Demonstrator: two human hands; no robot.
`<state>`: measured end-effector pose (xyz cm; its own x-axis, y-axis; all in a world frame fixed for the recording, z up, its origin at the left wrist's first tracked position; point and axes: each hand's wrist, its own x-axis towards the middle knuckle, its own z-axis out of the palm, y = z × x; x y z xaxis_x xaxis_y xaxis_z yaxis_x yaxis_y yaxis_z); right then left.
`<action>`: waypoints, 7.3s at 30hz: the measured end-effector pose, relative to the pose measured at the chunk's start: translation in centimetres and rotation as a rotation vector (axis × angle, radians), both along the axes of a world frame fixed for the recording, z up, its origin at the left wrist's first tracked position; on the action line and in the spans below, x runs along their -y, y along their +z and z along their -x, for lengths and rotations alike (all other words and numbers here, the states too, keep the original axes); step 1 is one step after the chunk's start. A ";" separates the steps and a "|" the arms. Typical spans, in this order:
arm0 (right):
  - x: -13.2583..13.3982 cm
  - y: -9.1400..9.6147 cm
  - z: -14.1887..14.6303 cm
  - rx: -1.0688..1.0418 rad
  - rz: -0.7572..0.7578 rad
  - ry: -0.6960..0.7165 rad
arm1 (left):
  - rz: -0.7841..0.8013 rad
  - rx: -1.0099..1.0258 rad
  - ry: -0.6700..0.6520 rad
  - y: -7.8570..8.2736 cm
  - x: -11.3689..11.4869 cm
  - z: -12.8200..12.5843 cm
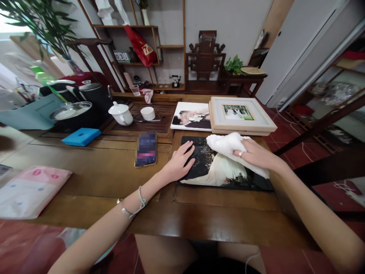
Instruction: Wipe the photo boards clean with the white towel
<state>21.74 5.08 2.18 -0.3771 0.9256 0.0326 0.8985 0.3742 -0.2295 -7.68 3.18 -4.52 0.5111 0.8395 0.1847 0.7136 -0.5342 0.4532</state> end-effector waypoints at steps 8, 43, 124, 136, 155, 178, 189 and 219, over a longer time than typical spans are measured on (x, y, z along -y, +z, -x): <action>-4.9 2.6 8.9 -0.216 0.213 0.147 | -0.023 0.017 0.006 0.0 0.0 0.0; 1.6 -3.5 3.8 -0.056 -0.243 0.284 | -0.021 0.042 0.001 -0.5 0.0 0.2; 9.2 -3.2 7.0 0.035 -0.209 0.635 | -0.021 0.092 -0.062 -0.5 -0.2 0.7; 4.9 -1.7 1.8 0.298 -0.140 -0.017 | -0.036 0.048 -0.020 -0.2 -0.1 0.4; 3.0 -3.0 3.5 0.013 -0.204 0.308 | -0.040 0.048 -0.015 -0.5 -0.2 0.5; 0.4 -2.3 -0.1 0.073 -0.137 0.153 | -0.049 0.043 -0.020 -0.5 -0.3 0.5; 1.0 -2.1 -1.3 0.126 -0.128 0.178 | -0.048 0.033 -0.015 -0.6 -0.3 0.5; 1.4 -3.1 0.5 -0.184 -0.075 0.224 | -0.044 0.039 -0.021 -0.3 -0.2 0.4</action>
<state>21.20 3.71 -0.95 -0.5529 0.8125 0.1845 0.7378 0.5804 -0.3446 -8.09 3.37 -4.83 0.5205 0.8191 0.2412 0.6842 -0.5691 0.4560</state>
